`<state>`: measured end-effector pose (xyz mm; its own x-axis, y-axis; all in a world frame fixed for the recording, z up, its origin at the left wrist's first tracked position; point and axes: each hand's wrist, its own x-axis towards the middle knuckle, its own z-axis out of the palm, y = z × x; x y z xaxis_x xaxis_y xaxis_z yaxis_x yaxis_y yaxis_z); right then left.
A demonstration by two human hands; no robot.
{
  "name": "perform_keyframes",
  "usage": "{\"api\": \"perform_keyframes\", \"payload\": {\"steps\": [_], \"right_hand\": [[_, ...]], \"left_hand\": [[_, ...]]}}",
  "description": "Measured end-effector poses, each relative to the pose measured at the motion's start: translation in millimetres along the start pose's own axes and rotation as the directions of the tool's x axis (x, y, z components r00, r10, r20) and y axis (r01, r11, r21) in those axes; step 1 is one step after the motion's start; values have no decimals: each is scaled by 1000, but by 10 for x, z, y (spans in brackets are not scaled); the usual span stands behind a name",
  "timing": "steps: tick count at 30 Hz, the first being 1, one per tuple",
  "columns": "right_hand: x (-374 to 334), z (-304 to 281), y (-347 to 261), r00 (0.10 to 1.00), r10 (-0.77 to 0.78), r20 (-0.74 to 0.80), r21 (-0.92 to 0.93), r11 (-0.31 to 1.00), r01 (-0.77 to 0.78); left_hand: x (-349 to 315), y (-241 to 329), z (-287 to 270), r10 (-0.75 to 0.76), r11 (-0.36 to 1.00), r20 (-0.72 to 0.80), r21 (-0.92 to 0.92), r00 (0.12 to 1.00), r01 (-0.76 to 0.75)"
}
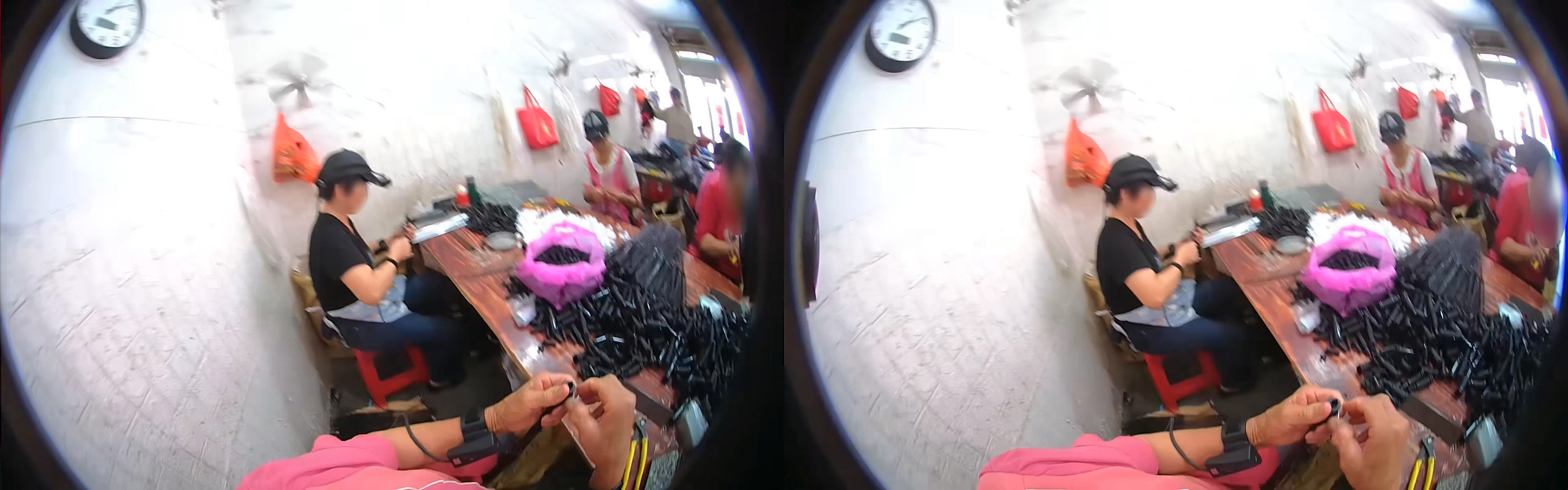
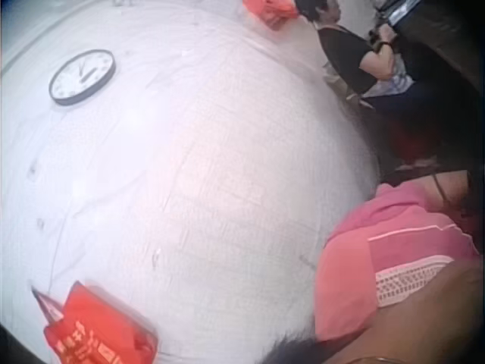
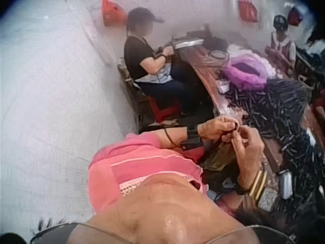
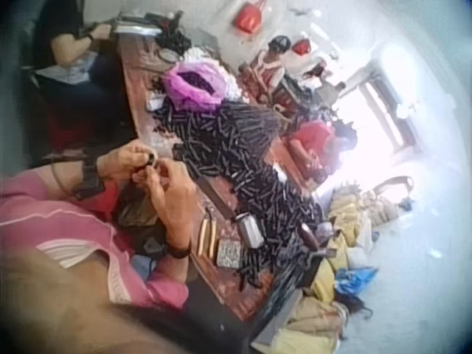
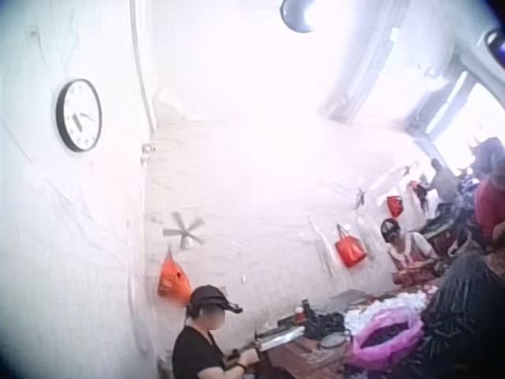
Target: Manually assemble and secure components onto black umbrella ribs using pliers.
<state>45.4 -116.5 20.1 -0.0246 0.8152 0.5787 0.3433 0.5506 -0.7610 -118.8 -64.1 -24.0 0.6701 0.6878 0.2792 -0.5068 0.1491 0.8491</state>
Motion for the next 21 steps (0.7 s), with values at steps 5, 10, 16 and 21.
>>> {"api": "perform_keyframes", "payload": {"steps": [5,10,16,21], "right_hand": [[45,-103,61,993,-87,84,114,990,77],[-40,-287,299,923,-385,-23,-45,922,384],[-189,-523,65,920,-387,68,-373,845,383],[-293,-587,-125,906,-416,73,-496,773,395]], "left_hand": [[-50,8,66,29,997,-73,70,997,-23],[76,-121,182,-6,996,3,93,1000,5],[168,-171,305,-2,995,-1,95,1000,2],[169,-149,489,42,989,8,144,999,-43]]}}
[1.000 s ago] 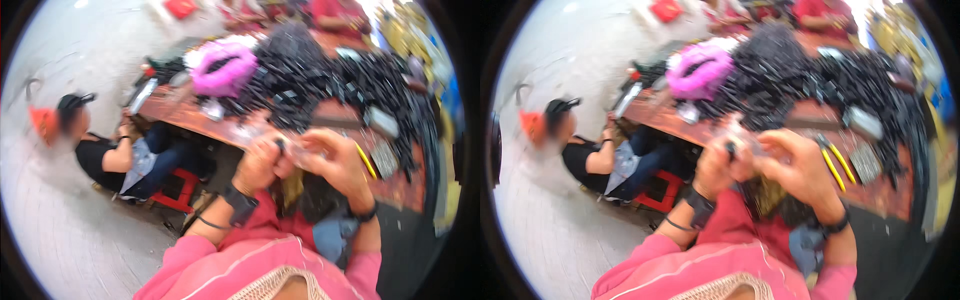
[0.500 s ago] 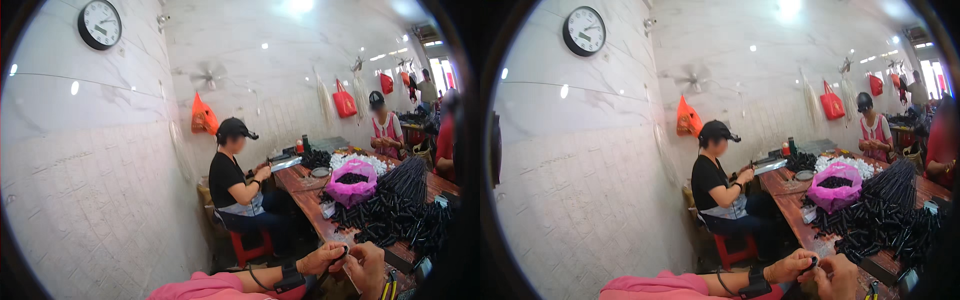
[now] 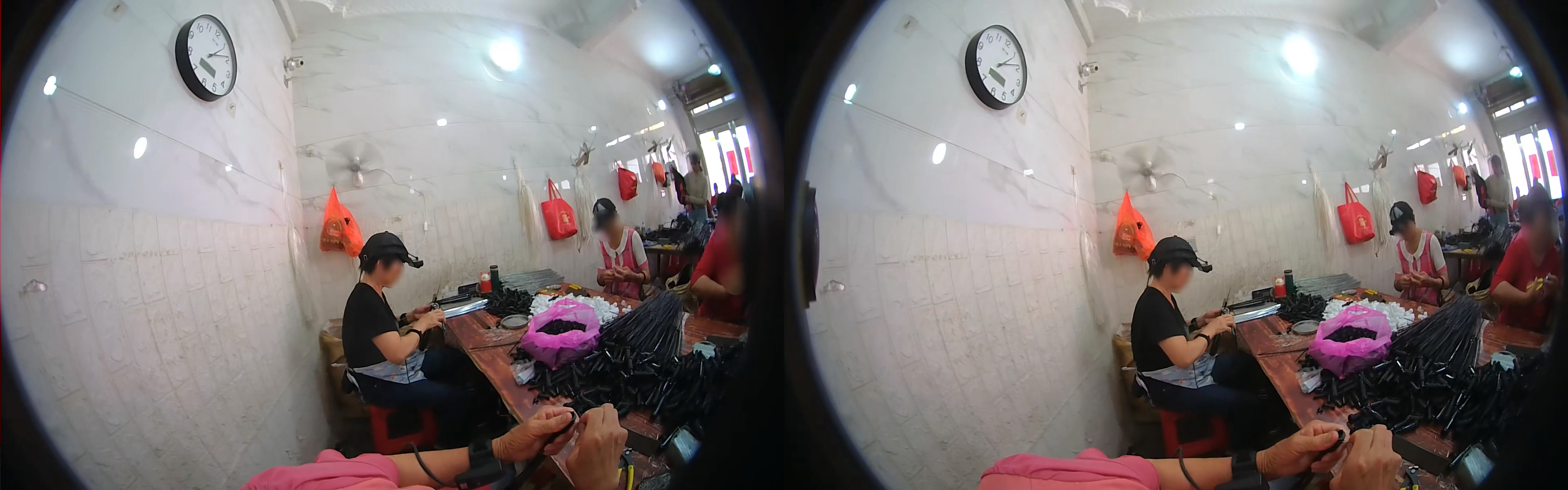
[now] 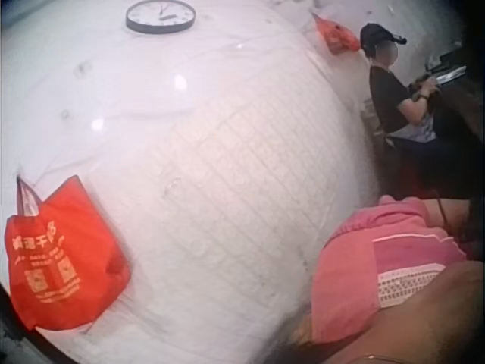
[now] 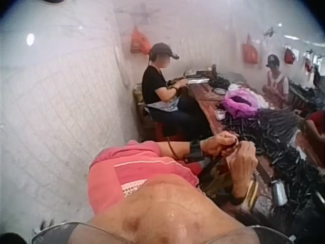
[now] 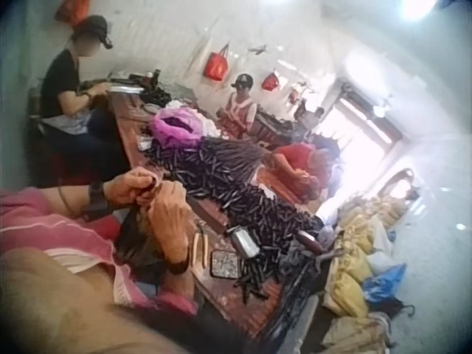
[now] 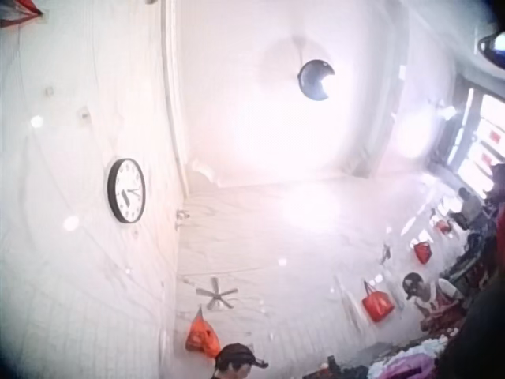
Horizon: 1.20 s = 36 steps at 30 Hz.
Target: Manually assemble and secure components onto black umbrella ribs using pliers.
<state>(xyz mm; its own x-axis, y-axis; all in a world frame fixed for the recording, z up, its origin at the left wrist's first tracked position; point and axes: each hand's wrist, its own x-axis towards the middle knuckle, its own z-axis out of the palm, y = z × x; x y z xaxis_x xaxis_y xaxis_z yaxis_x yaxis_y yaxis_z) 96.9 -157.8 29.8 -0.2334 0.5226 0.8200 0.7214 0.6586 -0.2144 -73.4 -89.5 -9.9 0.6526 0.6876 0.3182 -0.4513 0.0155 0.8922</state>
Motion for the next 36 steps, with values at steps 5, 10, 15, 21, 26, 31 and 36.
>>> {"api": "perform_keyframes", "payload": {"steps": [5,10,15,21,26,31,36], "right_hand": [[-100,-93,-166,1000,-7,-10,-91,996,6],[1,8,-135,963,268,-20,252,933,-255],[-730,207,280,835,526,160,-325,827,-459],[-1028,202,619,729,680,-77,-607,548,-575],[-944,335,730,567,824,-5,-742,378,-554],[-1178,329,887,498,867,12,-706,360,-610],[-887,254,796,305,945,114,-514,319,-797]], "left_hand": [[-127,33,148,-29,999,74,-33,997,32],[-136,228,-57,252,930,-113,303,961,-208],[303,446,-354,215,951,70,-240,974,-193],[507,-260,-531,153,949,116,-293,981,-113],[44,-344,-584,24,982,93,-190,995,-6],[-311,-133,-840,-45,996,194,-70,980,59],[-311,-22,-842,-36,990,255,140,966,0]]}}
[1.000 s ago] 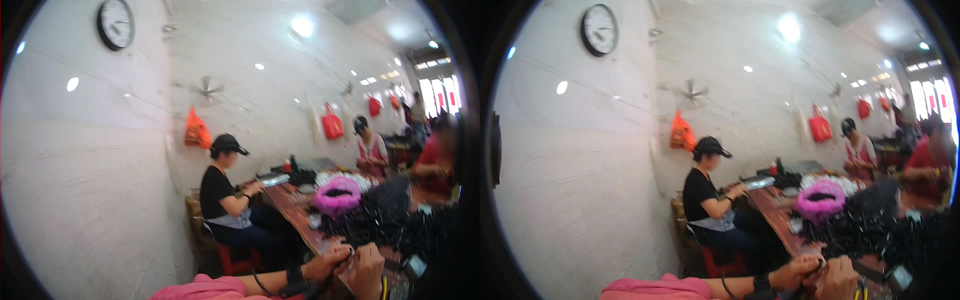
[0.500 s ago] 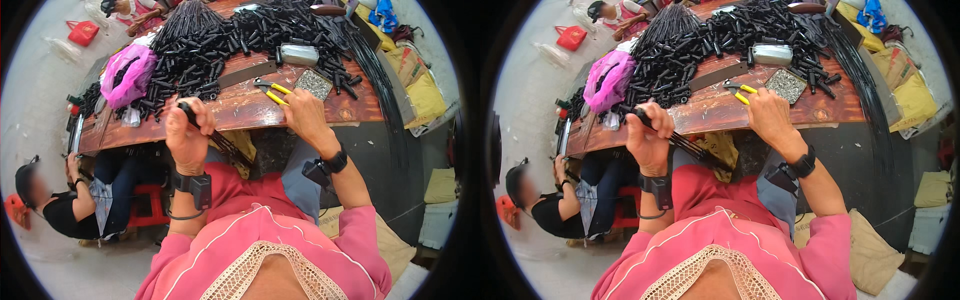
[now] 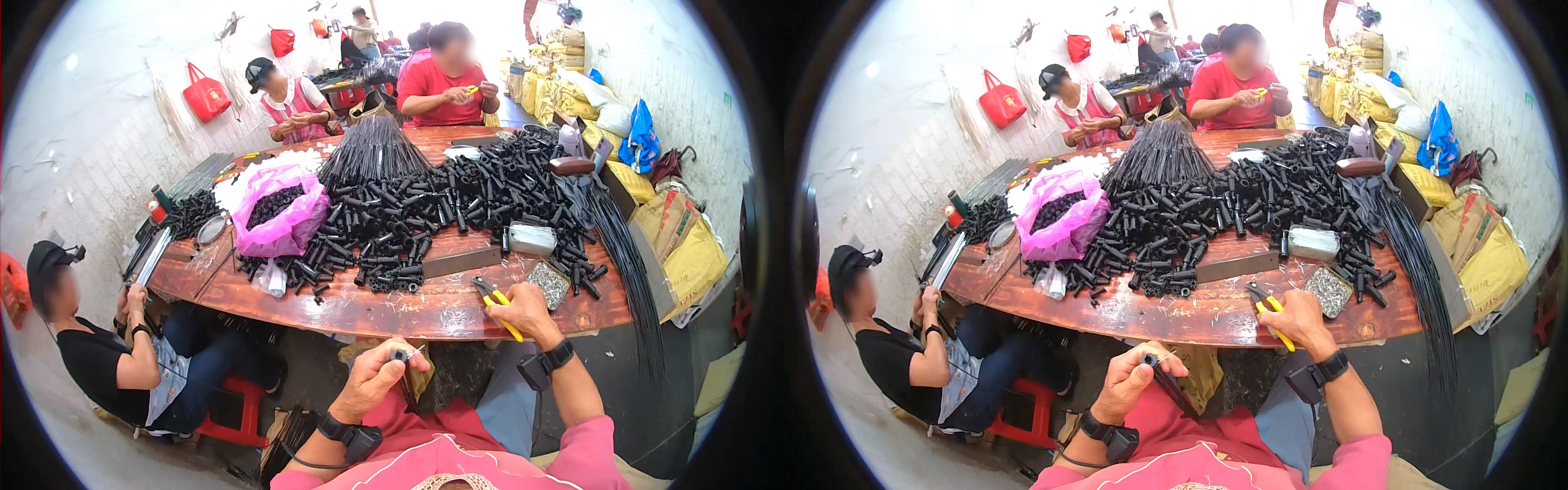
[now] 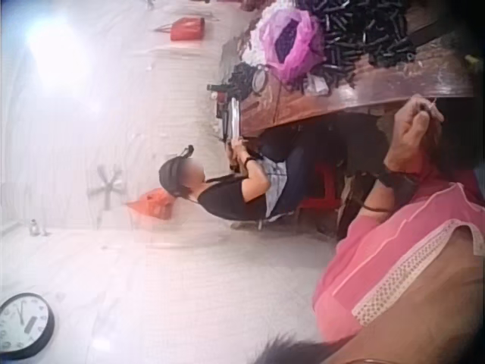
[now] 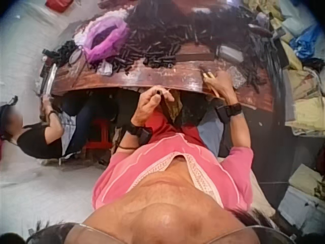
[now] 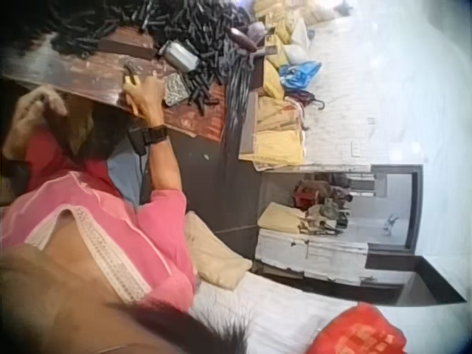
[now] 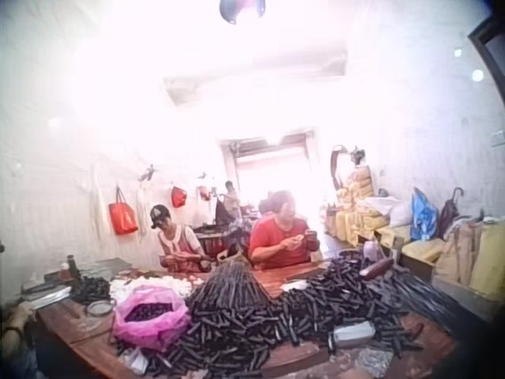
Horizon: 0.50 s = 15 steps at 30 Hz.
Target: Manually assemble and secure components onto black umbrella ribs using pliers.
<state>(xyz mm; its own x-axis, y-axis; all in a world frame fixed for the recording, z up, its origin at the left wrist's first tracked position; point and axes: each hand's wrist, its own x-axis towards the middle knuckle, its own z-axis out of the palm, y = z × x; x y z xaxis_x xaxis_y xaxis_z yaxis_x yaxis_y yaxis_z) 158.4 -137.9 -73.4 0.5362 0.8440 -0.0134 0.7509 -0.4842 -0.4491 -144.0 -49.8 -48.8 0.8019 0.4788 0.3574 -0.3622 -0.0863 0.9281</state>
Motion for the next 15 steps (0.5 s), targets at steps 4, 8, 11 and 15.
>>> {"api": "perform_keyframes", "payload": {"steps": [4,8,11,15], "right_hand": [[-241,-22,16,976,-120,180,946,294,-139],[-616,-22,-310,896,-329,298,912,375,-166],[-732,112,-507,919,-395,13,624,721,301],[-831,115,-728,856,-480,-192,221,829,514]], "left_hand": [[76,-117,73,-78,981,-89,-183,993,61],[196,-310,150,-88,953,-277,-302,957,1],[292,-370,154,-63,970,-349,-242,935,-25],[382,-276,245,-62,979,-409,-203,911,-25]]}}
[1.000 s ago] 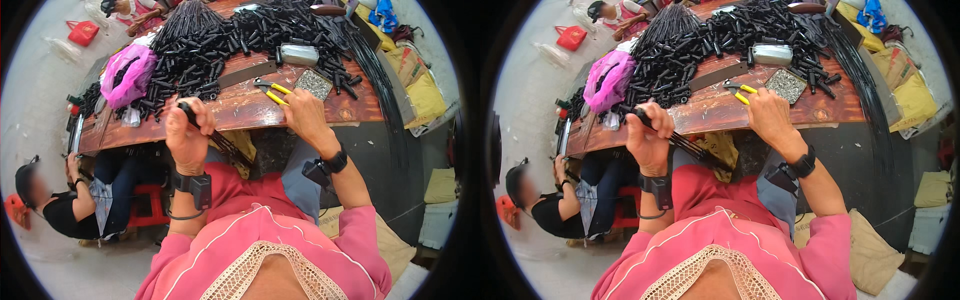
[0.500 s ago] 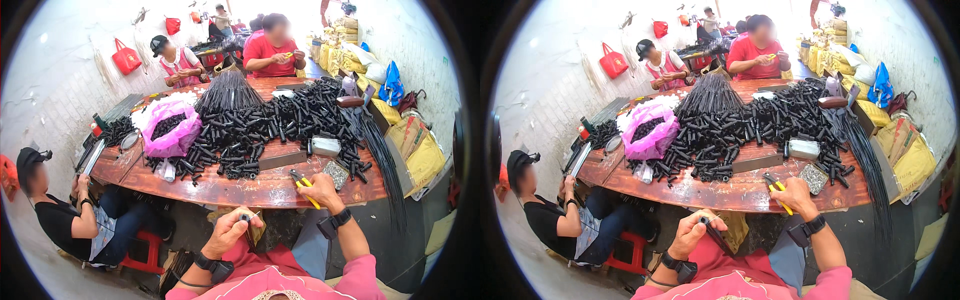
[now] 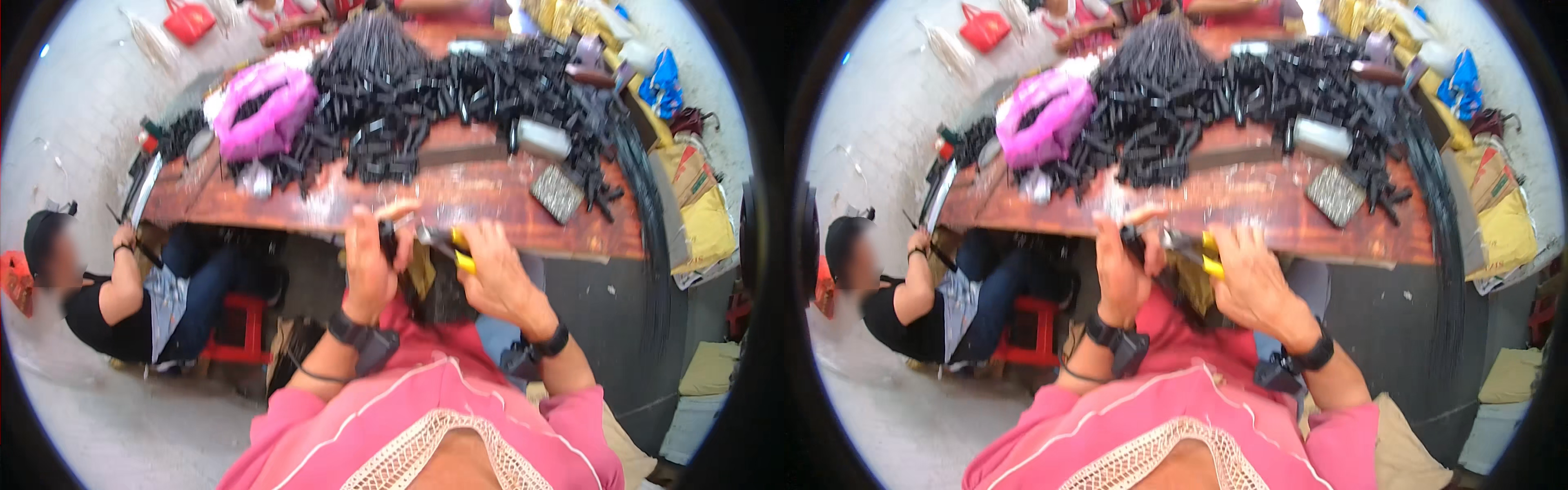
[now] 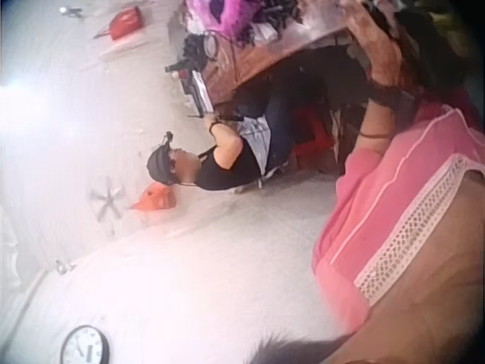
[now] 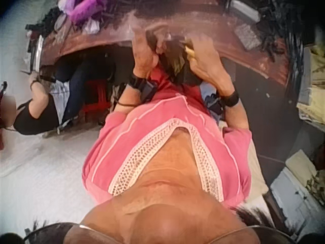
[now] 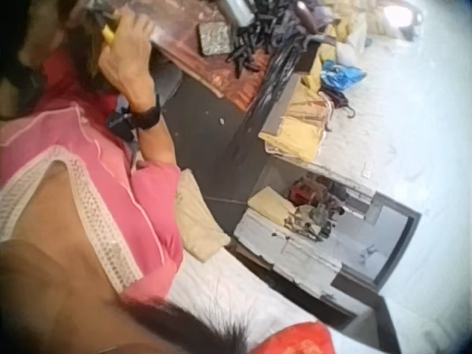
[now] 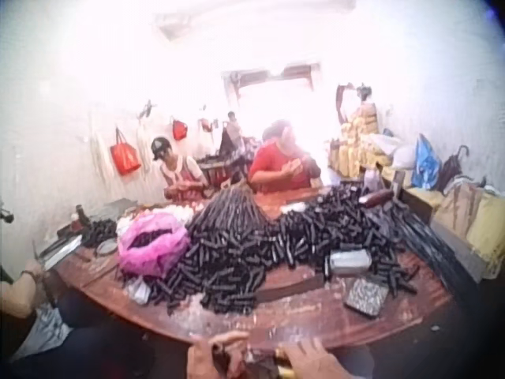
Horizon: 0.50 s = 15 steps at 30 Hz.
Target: Manually assemble and secure components onto black umbrella ribs using pliers.
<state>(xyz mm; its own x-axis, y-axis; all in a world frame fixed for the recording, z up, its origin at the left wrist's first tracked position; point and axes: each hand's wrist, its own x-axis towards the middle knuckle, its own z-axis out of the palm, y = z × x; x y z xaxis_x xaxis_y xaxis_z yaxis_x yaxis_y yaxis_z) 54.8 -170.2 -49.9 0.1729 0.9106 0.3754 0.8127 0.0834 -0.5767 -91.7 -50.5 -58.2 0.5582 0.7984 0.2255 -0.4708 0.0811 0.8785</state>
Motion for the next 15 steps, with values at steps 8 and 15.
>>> {"api": "perform_keyframes", "payload": {"steps": [8,15], "right_hand": [[148,248,-37,992,-69,-108,-169,984,50],[167,301,-33,985,-112,-130,-174,981,89]], "left_hand": [[-36,19,-27,-110,992,-82,44,991,114],[-94,39,-98,-151,989,-66,-19,986,150]]}}
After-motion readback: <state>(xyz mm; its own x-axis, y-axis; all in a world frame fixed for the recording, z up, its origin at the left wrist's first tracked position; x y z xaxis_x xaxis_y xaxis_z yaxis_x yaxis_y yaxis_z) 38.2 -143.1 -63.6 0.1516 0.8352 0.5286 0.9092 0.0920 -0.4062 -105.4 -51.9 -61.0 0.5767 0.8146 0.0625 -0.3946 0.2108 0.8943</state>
